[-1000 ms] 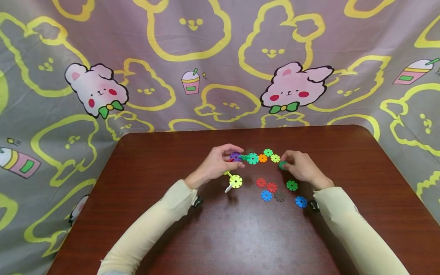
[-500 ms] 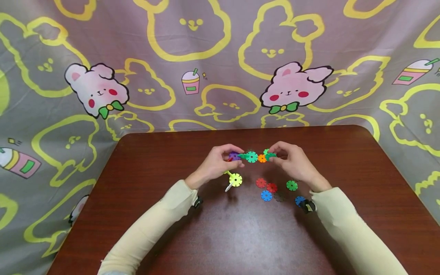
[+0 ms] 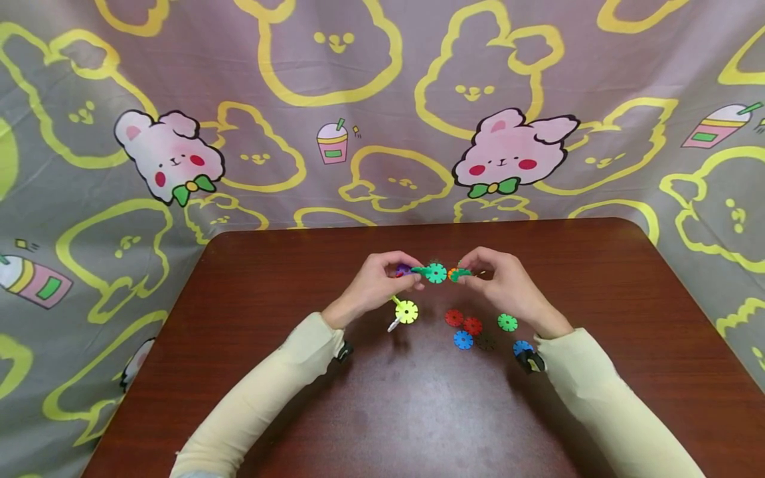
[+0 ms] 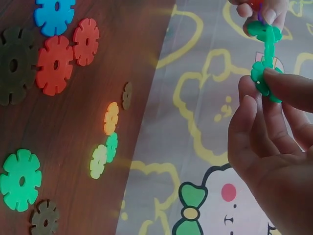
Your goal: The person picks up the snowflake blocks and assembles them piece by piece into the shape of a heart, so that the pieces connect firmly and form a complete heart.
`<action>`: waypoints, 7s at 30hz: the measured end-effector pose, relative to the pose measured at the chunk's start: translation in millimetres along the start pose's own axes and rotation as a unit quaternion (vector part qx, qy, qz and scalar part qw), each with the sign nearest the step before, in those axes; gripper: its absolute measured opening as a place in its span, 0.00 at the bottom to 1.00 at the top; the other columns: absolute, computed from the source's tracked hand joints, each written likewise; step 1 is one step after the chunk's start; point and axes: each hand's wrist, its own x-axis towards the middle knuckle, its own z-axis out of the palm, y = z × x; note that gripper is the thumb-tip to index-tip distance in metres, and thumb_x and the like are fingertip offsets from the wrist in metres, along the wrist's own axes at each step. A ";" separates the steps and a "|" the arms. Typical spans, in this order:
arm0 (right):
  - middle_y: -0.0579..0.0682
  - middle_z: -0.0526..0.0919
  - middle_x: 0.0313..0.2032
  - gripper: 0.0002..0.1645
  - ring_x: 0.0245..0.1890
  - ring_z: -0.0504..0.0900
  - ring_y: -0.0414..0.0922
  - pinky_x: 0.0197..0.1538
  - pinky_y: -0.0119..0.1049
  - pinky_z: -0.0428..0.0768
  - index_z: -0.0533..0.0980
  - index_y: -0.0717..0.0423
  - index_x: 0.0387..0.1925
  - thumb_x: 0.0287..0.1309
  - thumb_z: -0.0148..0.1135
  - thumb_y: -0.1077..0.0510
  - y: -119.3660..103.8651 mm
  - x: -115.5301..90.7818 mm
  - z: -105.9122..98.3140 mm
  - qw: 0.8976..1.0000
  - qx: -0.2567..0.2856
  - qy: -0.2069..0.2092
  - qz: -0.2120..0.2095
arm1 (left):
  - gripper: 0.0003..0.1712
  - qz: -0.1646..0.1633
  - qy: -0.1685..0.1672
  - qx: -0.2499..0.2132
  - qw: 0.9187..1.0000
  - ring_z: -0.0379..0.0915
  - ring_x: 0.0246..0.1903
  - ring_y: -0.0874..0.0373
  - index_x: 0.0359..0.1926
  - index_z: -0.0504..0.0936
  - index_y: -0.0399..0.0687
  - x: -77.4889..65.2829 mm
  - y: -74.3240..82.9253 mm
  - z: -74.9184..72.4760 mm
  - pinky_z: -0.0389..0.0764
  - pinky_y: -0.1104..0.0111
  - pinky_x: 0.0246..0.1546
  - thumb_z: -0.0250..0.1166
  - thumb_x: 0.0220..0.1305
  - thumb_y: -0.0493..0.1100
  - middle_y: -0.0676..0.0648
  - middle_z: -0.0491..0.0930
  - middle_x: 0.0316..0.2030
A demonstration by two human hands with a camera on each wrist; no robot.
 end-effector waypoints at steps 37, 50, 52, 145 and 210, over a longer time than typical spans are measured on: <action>0.44 0.85 0.32 0.08 0.32 0.82 0.38 0.38 0.37 0.82 0.83 0.52 0.35 0.51 0.72 0.63 -2.3 0.6 8.7 0.992 -0.055 0.048 -0.103 | 0.07 0.008 0.019 0.015 1.000 0.86 0.31 0.54 0.39 0.84 0.34 3.0 -1.2 0.5 0.85 0.56 0.39 0.66 0.61 0.34 0.35 0.86 0.32; 0.46 0.85 0.29 0.05 0.26 0.76 0.37 0.28 0.30 0.72 0.83 0.56 0.31 0.50 0.71 0.66 -8.3 1.5 16.4 0.982 -0.082 0.086 -0.145 | 0.06 0.033 0.040 0.067 0.996 0.85 0.29 0.59 0.37 0.85 0.37 3.6 -0.8 3.3 0.85 0.65 0.36 0.67 0.61 0.36 0.37 0.86 0.31; 0.47 0.85 0.29 0.04 0.27 0.77 0.38 0.30 0.31 0.74 0.83 0.57 0.30 0.50 0.71 0.66 -7.6 2.5 17.4 0.980 -0.089 0.085 -0.154 | 0.06 0.035 0.043 0.069 0.996 0.85 0.30 0.59 0.37 0.85 0.36 3.9 -1.5 4.2 0.85 0.65 0.36 0.66 0.61 0.36 0.36 0.86 0.31; 0.57 0.80 0.33 0.16 0.30 0.75 0.50 0.35 0.41 0.73 0.71 0.61 0.40 0.54 0.67 0.60 78.6 20.5 0.0 0.976 -0.157 -0.096 0.117 | 0.09 -0.043 0.036 0.026 0.998 0.84 0.34 0.41 0.40 0.84 0.40 -0.6 -9.0 -2.9 0.81 0.71 0.29 0.69 0.59 0.39 0.35 0.83 0.37; 0.56 0.81 0.36 0.14 0.36 0.80 0.50 0.41 0.34 0.79 0.74 0.58 0.45 0.61 0.62 0.56 11.0 12.4 -11.8 0.995 0.058 -0.062 0.060 | 0.06 -0.011 0.058 0.057 0.997 0.80 0.29 0.59 0.37 0.86 0.43 0.9 -9.6 -4.5 0.74 0.74 0.28 0.70 0.58 0.39 0.42 0.86 0.31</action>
